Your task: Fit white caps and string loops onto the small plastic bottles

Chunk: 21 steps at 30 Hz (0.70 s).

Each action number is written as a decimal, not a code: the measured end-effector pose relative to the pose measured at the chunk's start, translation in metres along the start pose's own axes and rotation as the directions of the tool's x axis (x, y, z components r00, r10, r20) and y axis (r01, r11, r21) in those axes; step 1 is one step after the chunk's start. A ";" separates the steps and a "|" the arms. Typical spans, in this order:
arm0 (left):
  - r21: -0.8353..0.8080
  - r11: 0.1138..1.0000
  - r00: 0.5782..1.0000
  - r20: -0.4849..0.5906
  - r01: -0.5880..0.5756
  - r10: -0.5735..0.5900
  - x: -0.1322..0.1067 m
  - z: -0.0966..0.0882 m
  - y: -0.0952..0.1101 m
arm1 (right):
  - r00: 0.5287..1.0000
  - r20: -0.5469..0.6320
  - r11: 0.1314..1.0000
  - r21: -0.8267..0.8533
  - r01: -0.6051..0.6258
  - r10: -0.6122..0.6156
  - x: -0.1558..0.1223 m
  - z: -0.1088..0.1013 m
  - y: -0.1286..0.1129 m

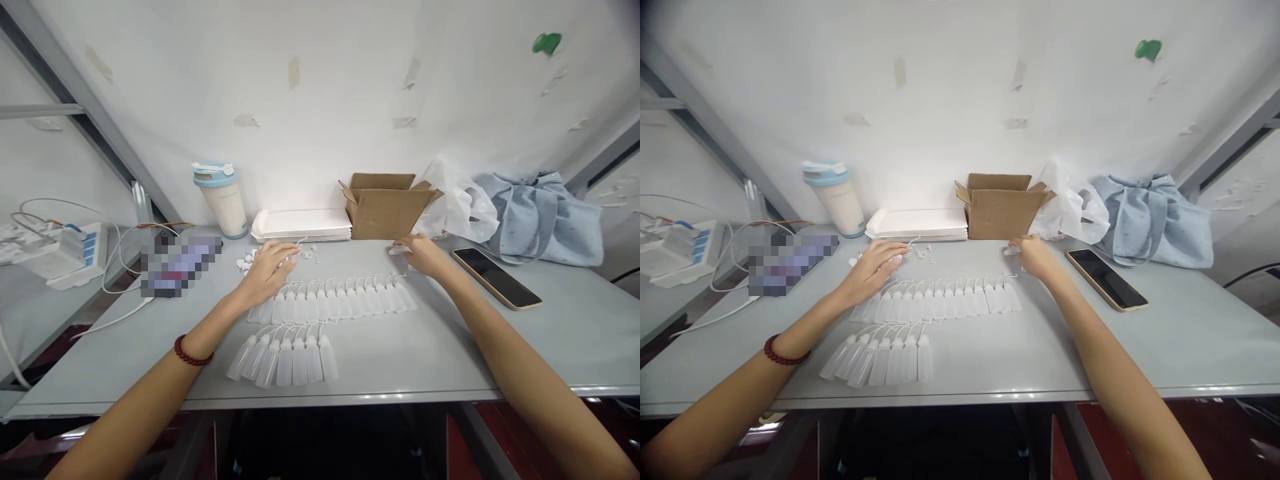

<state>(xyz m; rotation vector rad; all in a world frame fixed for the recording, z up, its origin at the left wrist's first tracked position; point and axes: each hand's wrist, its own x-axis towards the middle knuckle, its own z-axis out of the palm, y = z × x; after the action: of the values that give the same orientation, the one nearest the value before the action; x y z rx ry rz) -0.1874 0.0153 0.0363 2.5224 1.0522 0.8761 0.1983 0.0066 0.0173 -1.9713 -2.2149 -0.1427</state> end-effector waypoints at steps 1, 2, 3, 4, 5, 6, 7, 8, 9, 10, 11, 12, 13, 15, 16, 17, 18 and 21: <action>-0.030 1.000 1.000 -0.029 -0.005 0.004 0.000 -0.001 0.001 | 1.000 -0.003 1.000 -0.001 0.003 -0.003 -0.001 0.000 -0.002; -0.054 0.999 0.999 -0.053 -0.010 0.007 0.000 -0.001 0.003 | 1.000 -0.009 1.000 -0.001 0.007 -0.007 -0.002 -0.001 -0.005; -0.073 0.997 0.997 -0.070 -0.013 0.008 -0.001 -0.002 0.004 | 1.000 -0.015 1.000 0.001 0.012 -0.012 -0.003 -0.002 -0.007; -0.087 0.996 0.997 -0.081 -0.017 0.010 -0.001 -0.002 0.005 | 1.000 -0.021 1.000 0.005 0.015 -0.015 -0.003 -0.002 -0.009; -0.097 0.995 0.996 -0.089 -0.019 0.011 -0.001 -0.002 0.007 | 1.000 -0.026 1.000 0.010 0.017 -0.017 -0.004 -0.003 -0.011; -0.104 0.994 0.995 -0.094 -0.023 0.013 -0.002 -0.003 0.008 | 0.999 -0.031 1.000 0.018 0.019 -0.019 -0.005 -0.004 -0.013; -0.109 0.994 0.995 -0.100 -0.027 0.016 -0.003 -0.003 0.009 | 0.999 -0.034 0.999 0.028 0.020 -0.019 -0.005 -0.005 -0.015; -0.112 0.993 0.995 -0.103 -0.030 0.019 -0.003 -0.003 0.010 | 0.999 -0.037 0.999 0.040 0.020 -0.018 -0.005 -0.006 -0.016; -0.115 0.993 0.994 -0.103 -0.034 0.022 -0.004 -0.003 0.011 | 0.999 -0.041 0.998 0.054 0.018 -0.016 -0.005 -0.007 -0.018; -0.119 0.992 0.994 -0.104 -0.037 0.024 -0.005 -0.003 0.012 | 0.999 -0.046 0.997 0.072 0.016 -0.013 -0.006 -0.008 -0.020; -0.123 0.992 0.994 -0.103 -0.038 0.026 -0.006 -0.003 0.014 | 0.999 -0.054 0.996 0.092 0.013 -0.008 -0.006 -0.010 -0.022; -0.129 0.991 0.994 -0.102 -0.041 0.028 -0.006 -0.003 0.016 | 0.998 -0.062 0.994 0.112 0.011 -0.004 -0.006 -0.013 -0.026; -0.136 0.990 0.994 -0.102 -0.046 0.032 -0.007 -0.003 0.017 | 0.998 -0.070 0.992 0.128 0.011 -0.002 -0.007 -0.016 -0.031; -0.152 0.986 0.994 -0.103 -0.063 0.047 -0.009 -0.002 0.021 | 0.996 -0.088 0.980 0.197 0.020 -0.003 -0.010 -0.024 -0.045; -0.157 0.985 0.994 -0.099 -0.071 0.056 -0.009 -0.001 0.023 | 0.995 -0.095 0.970 0.241 0.032 -0.009 -0.013 -0.028 -0.054; -0.159 0.984 0.994 -0.093 -0.079 0.065 -0.010 -0.001 0.025 | 0.995 -0.103 0.928 0.369 0.046 -0.009 -0.016 -0.033 -0.064; -0.160 0.984 0.994 -0.084 -0.083 0.070 -0.011 0.000 0.028 | 0.995 -0.101 0.870 0.487 0.073 -0.027 -0.019 -0.037 -0.075; -0.157 0.984 0.996 -0.046 -0.081 0.075 -0.013 0.003 0.034 | 0.987 -0.069 0.695 0.702 0.153 -0.148 -0.031 -0.046 -0.107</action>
<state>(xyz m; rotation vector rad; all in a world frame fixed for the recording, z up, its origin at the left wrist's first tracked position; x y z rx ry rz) -0.1741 -0.0184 0.0438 2.4367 0.8629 0.9942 0.0982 -0.0447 0.0611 -1.3466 -1.9782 0.6023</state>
